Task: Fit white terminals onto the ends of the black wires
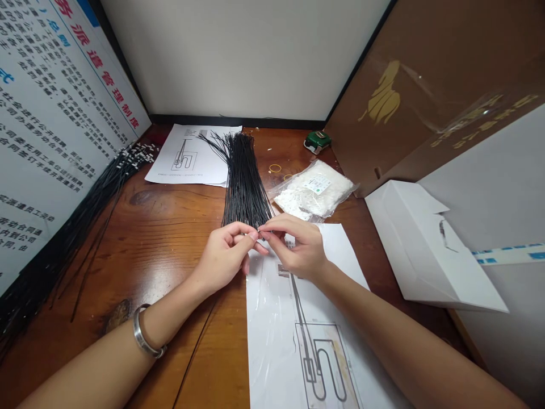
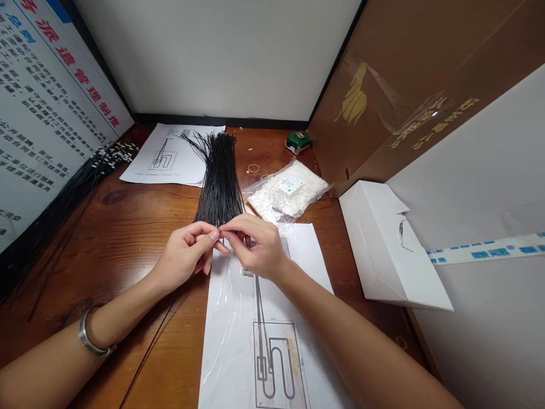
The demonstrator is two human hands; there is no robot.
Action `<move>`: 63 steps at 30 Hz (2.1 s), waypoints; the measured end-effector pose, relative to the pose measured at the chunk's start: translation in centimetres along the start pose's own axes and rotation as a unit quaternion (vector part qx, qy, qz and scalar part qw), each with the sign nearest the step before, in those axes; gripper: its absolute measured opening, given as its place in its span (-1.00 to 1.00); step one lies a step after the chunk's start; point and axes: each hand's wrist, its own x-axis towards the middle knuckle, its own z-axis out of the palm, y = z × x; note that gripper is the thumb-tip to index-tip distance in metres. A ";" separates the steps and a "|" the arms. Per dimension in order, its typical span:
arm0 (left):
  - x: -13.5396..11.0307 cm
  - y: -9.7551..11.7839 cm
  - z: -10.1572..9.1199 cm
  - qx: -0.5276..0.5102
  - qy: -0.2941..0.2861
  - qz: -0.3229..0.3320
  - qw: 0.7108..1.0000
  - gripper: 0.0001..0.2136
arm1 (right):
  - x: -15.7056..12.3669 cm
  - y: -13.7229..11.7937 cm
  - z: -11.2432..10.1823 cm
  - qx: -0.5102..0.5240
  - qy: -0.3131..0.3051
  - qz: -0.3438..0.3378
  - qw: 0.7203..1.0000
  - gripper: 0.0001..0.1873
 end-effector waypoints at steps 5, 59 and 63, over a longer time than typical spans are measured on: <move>0.1 -0.2 0.0 -0.017 -0.001 0.007 1.000 -0.76 | 0.1 0.0 0.0 0.001 -0.003 -0.003 1.000 -0.84; 0.0 -0.6 0.4 -0.045 0.030 0.003 0.999 -0.80 | -0.1 -0.3 0.0 0.000 0.018 0.138 0.990 -0.93; 0.0 -0.7 0.4 -0.044 0.028 0.006 0.999 -0.81 | -0.1 -0.3 0.0 -0.004 0.025 0.133 0.991 -0.94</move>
